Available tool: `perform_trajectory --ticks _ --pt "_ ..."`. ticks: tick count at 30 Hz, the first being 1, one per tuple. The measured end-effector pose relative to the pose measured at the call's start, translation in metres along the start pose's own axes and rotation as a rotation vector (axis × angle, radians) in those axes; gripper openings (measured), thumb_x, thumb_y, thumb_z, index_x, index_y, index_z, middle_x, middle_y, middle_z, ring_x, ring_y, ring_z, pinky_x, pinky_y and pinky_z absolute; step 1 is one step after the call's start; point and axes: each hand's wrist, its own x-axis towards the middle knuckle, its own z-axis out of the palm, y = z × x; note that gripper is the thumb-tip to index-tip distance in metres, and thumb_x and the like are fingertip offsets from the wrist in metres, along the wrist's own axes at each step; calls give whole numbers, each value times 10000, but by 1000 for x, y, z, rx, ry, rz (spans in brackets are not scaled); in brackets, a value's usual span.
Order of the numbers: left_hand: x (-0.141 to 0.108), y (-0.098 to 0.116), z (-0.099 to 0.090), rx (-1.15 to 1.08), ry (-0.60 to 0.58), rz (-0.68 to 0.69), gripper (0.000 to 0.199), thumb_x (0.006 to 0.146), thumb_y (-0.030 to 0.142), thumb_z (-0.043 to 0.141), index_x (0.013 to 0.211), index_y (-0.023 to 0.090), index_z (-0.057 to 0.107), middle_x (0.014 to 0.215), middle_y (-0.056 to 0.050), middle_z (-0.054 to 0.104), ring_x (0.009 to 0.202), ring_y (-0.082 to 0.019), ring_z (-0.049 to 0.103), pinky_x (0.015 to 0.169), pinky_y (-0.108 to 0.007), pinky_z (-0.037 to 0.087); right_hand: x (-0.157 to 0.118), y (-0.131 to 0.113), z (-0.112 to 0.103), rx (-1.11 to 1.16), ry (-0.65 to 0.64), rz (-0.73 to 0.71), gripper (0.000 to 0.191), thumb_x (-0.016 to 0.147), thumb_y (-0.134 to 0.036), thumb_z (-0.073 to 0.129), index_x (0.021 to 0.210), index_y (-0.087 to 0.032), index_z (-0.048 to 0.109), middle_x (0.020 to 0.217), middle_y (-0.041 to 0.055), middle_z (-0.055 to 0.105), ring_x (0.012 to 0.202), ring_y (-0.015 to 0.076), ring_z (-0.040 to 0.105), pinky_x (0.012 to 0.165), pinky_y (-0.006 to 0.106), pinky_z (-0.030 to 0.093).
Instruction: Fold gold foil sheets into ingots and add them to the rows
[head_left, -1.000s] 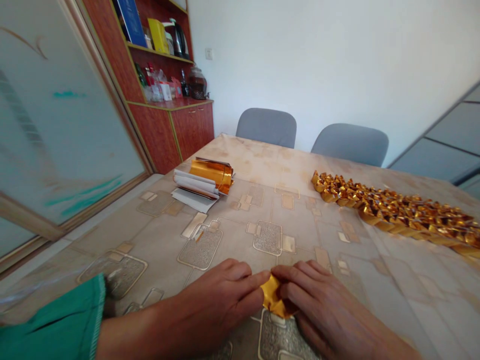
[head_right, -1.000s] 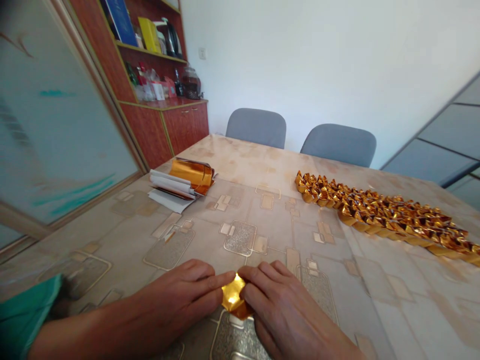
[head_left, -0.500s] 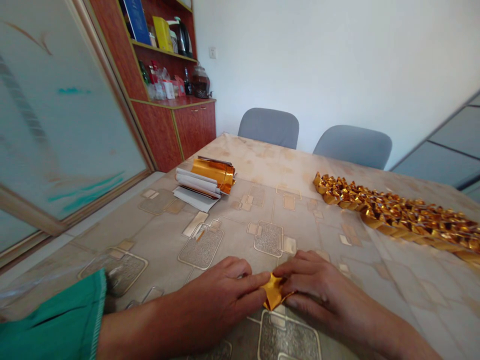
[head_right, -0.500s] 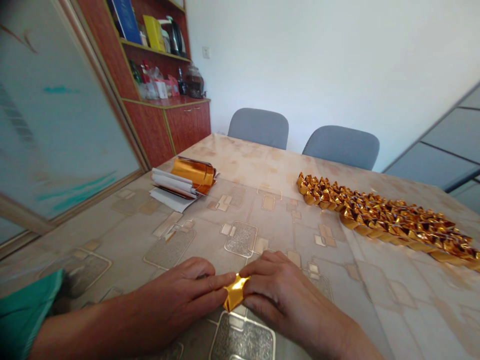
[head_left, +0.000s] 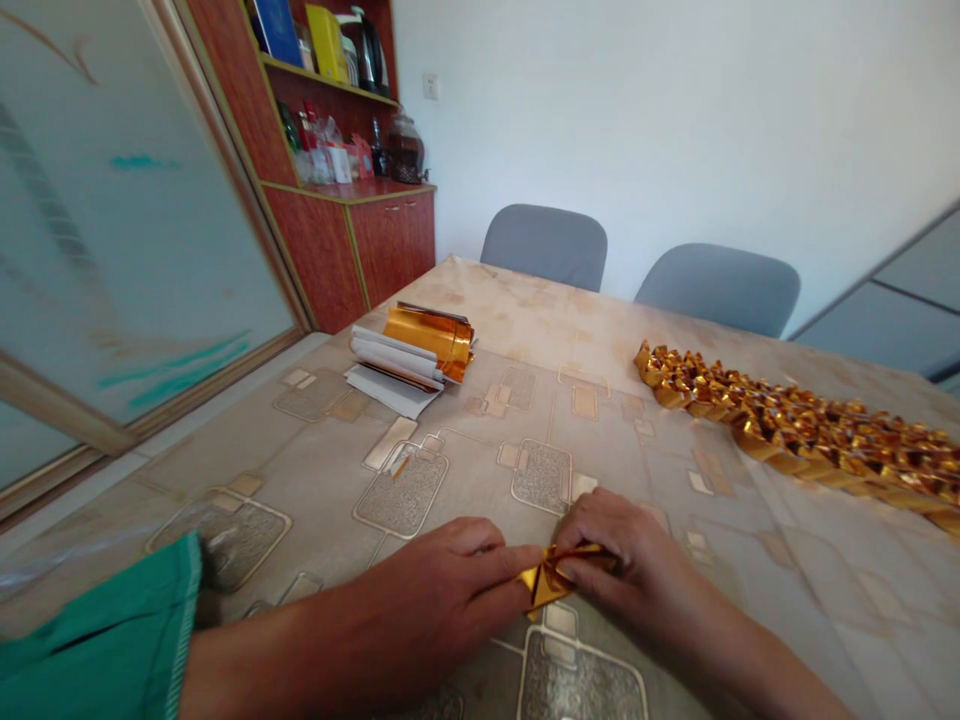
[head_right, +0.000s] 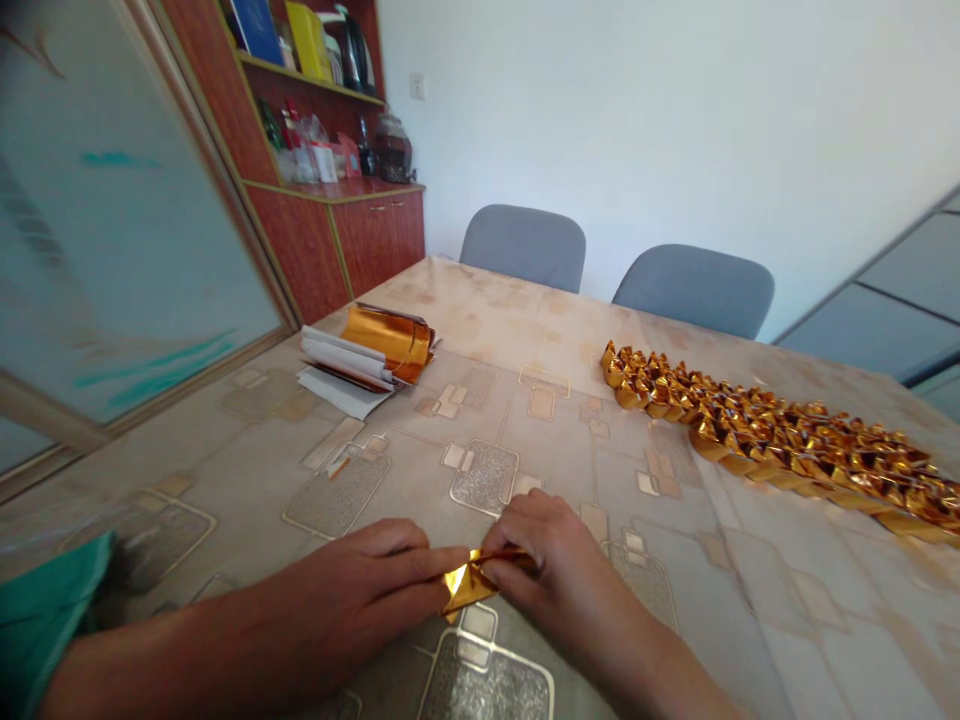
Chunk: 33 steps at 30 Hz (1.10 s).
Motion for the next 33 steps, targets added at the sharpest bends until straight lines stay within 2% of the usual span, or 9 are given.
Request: perform_trajectory --ticks 8,15,18,23,27,33 --pt "-4 1 6 1 -12 -6 241 965 103 497 1167 194 592 1116 -71 665 932 -191 570 846 -297 474 -3 1 9 -100 64 37 132 885 -138 660 783 -211 620 785 -4 660 770 173 577 698 301 399" --pt "-3 4 3 -3 -24 -13 371 954 125 527 1312 216 507 1077 -59 651 902 -194 561 788 -296 474 -6 2 12 -167 84 85 116 868 -140 672 821 -215 598 801 -7 645 777 189 565 701 324 373" --pt "-3 4 3 22 -19 7 371 968 141 508 1336 188 492 1067 -66 651 895 -199 555 781 -309 477 -7 2 12 -167 79 66 127 874 -130 660 824 -217 582 810 -11 638 790 188 559 710 326 368" --pt "-1 4 2 58 -47 23 333 988 147 458 1315 134 514 1076 -70 648 883 -206 539 755 -326 475 -7 1 10 -169 71 57 125 893 -138 649 835 -219 574 813 -15 634 796 189 548 708 327 350" --pt "-1 5 2 70 -64 32 374 966 137 486 1339 120 502 1087 -73 644 896 -212 536 768 -331 475 -6 0 9 -193 60 24 106 909 -170 654 854 -228 584 836 -16 628 817 193 536 721 333 339" --pt "0 5 2 68 -14 31 373 950 124 498 1318 178 520 1208 -96 624 873 -198 532 785 -316 469 -7 -2 10 -318 132 -11 74 906 -243 680 873 -249 615 923 10 600 894 234 514 773 373 322"
